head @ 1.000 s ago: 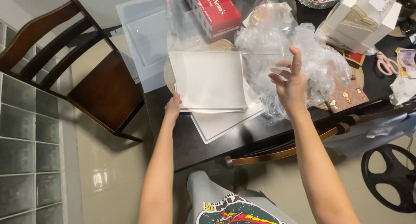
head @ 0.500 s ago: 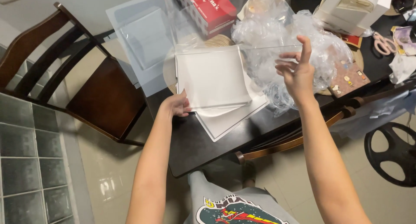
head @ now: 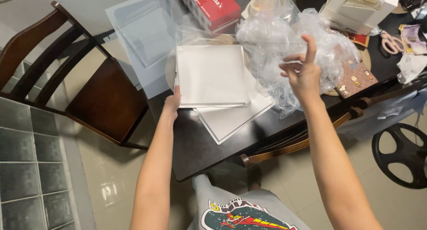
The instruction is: The person removes a clear plastic sheet from a stack of white boards and folds it into a box shape before placing a white board inside.
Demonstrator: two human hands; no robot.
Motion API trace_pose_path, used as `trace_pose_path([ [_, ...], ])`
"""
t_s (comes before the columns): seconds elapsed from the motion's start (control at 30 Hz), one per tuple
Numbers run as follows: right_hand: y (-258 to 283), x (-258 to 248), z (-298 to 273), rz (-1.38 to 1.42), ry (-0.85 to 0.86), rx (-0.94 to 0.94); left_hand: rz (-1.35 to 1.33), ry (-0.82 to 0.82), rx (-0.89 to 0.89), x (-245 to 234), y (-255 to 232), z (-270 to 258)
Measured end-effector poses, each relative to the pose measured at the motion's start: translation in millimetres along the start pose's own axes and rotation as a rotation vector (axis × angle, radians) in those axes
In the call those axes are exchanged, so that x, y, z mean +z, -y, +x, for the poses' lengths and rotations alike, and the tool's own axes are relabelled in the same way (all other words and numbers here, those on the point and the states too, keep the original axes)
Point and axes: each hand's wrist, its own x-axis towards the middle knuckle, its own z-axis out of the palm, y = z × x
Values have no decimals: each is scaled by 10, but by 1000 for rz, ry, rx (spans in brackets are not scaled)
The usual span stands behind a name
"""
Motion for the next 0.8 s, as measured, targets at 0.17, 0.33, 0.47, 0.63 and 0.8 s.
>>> trace_pose_path([
  [0.17,369,168,-42,-62,-21,-97,-217,17,47,-134,166,21],
  [0.33,262,209,107,-47,-51,-98,-228,81,-14,36,166,-106],
  [0.47,131,209,181,-26,-26,-87,-326,-63,-25,247,316,168],
  [0.63,189,244,186,-16,-34,-86,-148,-470,273,298,326,262],
  [0.8,402,161,220,-176,-89,-101,-423,4,165,255,-68,-205],
])
